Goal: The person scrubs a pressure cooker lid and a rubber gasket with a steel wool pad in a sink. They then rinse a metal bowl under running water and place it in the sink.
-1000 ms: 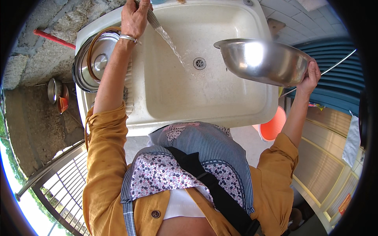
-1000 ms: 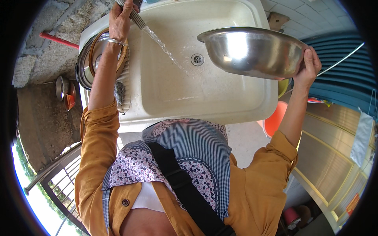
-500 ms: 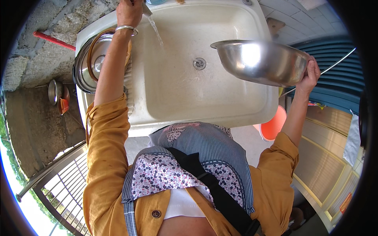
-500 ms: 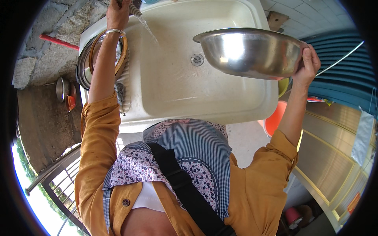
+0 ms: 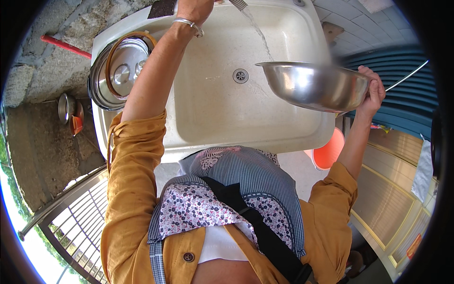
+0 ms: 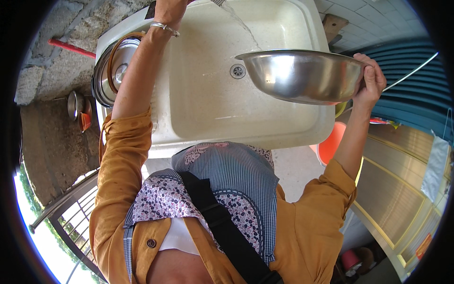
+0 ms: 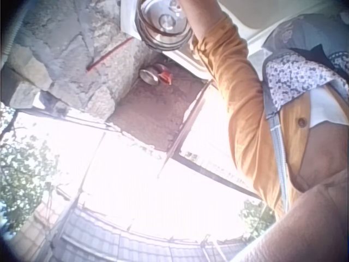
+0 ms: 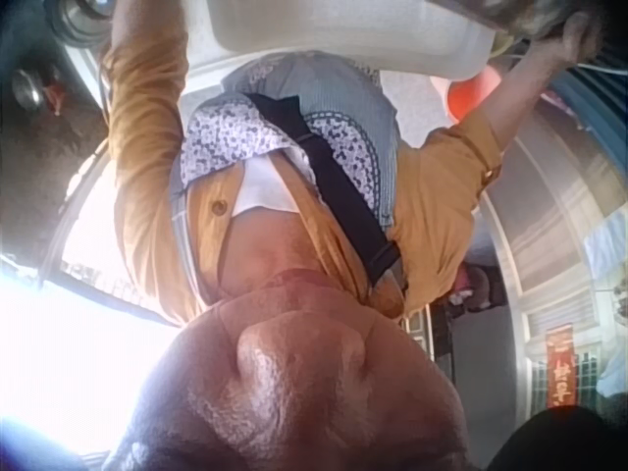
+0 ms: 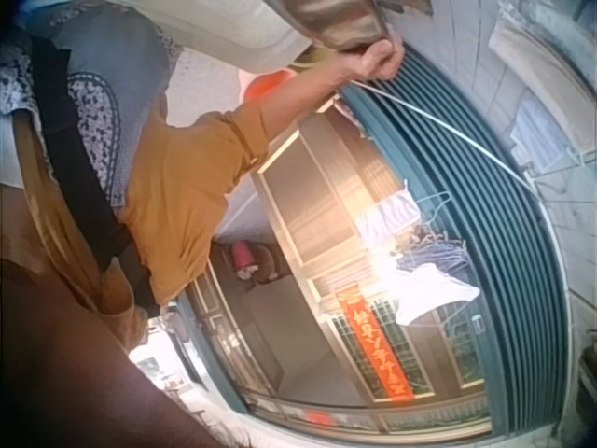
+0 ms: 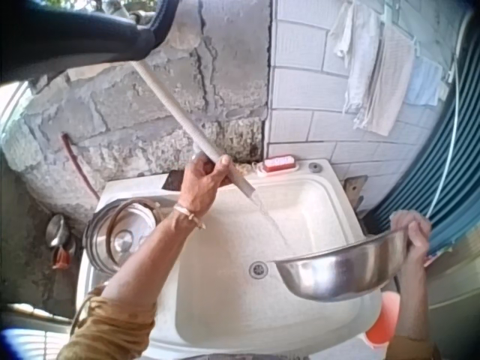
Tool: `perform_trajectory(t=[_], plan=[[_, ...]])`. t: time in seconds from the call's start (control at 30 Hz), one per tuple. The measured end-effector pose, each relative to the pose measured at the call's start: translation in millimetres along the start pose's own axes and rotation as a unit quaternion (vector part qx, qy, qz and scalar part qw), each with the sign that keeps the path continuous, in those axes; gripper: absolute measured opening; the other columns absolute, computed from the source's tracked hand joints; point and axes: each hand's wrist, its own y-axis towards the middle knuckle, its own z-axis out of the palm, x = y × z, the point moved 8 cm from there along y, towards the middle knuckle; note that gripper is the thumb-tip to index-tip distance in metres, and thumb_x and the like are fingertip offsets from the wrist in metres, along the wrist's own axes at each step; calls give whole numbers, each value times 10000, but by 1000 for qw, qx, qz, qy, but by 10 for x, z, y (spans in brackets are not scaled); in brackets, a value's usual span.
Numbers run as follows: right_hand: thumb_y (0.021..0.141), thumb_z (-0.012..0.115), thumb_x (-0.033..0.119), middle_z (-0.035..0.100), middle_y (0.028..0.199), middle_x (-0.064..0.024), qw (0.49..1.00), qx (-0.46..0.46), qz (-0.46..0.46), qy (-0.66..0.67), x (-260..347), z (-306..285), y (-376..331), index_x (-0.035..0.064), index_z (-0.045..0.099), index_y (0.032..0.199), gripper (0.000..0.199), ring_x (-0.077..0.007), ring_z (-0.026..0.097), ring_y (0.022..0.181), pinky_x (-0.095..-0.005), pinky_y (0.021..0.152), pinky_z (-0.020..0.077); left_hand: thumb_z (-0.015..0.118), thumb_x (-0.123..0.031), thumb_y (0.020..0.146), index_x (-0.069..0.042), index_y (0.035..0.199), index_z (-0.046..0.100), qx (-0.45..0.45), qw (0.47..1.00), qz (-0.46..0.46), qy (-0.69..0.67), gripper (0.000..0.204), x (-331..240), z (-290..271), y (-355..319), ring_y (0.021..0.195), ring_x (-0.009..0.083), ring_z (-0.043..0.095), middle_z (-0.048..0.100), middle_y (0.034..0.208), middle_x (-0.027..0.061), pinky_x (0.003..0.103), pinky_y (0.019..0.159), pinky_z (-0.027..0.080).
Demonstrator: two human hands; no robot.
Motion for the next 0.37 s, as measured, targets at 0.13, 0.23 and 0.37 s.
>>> perform_trajectory(t=[0.13,0.23,0.37], plan=[[865,502,223,503,723,-95,998,57,-27,-16,92,171,13,-27,506,736,282,-214,455,741,-413,883,333,581,-185,867,27,877,542,-10,1000,9,-28,216,19,-20,-43,682,131,592,594,757,63,259,652,529],[832,567,185,487,688,-75,996,79,-41,-15,155,368,11,-28,500,713,253,-193,446,701,-387,840,353,606,-193,851,20,899,545,-34,999,5,-29,226,155,-197,-73,695,127,592,596,767,56,246,659,520],[820,589,215,467,685,-77,990,117,-32,-68,138,561,-31,-8,491,714,265,-194,433,705,-418,866,328,639,-207,827,8,963,548,-30,993,-9,116,270,283,-413,-147,726,122,593,604,796,58,241,664,513]])
